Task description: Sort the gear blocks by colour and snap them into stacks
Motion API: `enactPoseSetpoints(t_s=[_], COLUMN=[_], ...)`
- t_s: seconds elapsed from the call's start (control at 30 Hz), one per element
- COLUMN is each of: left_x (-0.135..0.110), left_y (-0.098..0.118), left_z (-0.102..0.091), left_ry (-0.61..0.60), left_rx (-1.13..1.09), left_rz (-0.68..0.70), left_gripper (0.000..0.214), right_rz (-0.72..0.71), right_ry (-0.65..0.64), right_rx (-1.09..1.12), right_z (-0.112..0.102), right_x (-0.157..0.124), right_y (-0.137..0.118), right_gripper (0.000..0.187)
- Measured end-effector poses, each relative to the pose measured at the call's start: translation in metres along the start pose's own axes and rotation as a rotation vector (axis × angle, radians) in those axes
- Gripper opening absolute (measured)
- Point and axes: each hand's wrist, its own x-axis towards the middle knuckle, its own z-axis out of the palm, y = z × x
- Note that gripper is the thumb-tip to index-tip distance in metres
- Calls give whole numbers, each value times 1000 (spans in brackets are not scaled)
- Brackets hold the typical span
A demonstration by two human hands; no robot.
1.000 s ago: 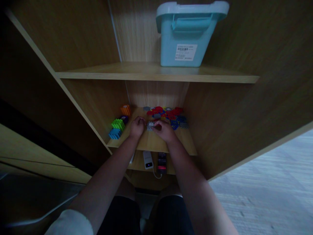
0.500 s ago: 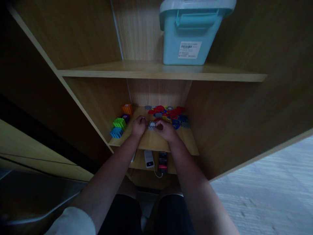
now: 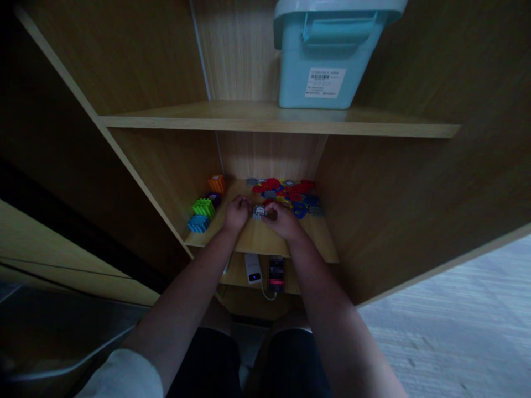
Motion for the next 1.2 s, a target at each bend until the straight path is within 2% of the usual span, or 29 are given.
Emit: enactPoseSetpoints(t_s=[0.2, 0.47, 0.67, 0.8, 0.97, 1.2], left_x=[-1, 2, 2, 1, 1, 0], left_y=[1, -8, -7, -3, 3, 8], left_z=[0, 2, 2, 1, 0, 0], left_ry=[-5, -6, 7, 3, -21, -34], left_rx=[-8, -14, -26, -30, -24, -27], left_rz=[8, 11, 40, 13, -11, -22], left_gripper=[24, 23, 22, 22, 24, 25], right_rz=[16, 2, -21, -17, 132, 307], right_ry=[-23, -6, 72, 143, 219, 108], right_rx=[-16, -21, -75, -214, -472, -606], right_z=[-1, 0, -2, -5, -13, -24], right_x=[0, 1, 0, 10, 41, 76], right_y=[0, -1, -5, 2, 25, 60], right_gripper=[26, 25, 24, 28, 35, 44])
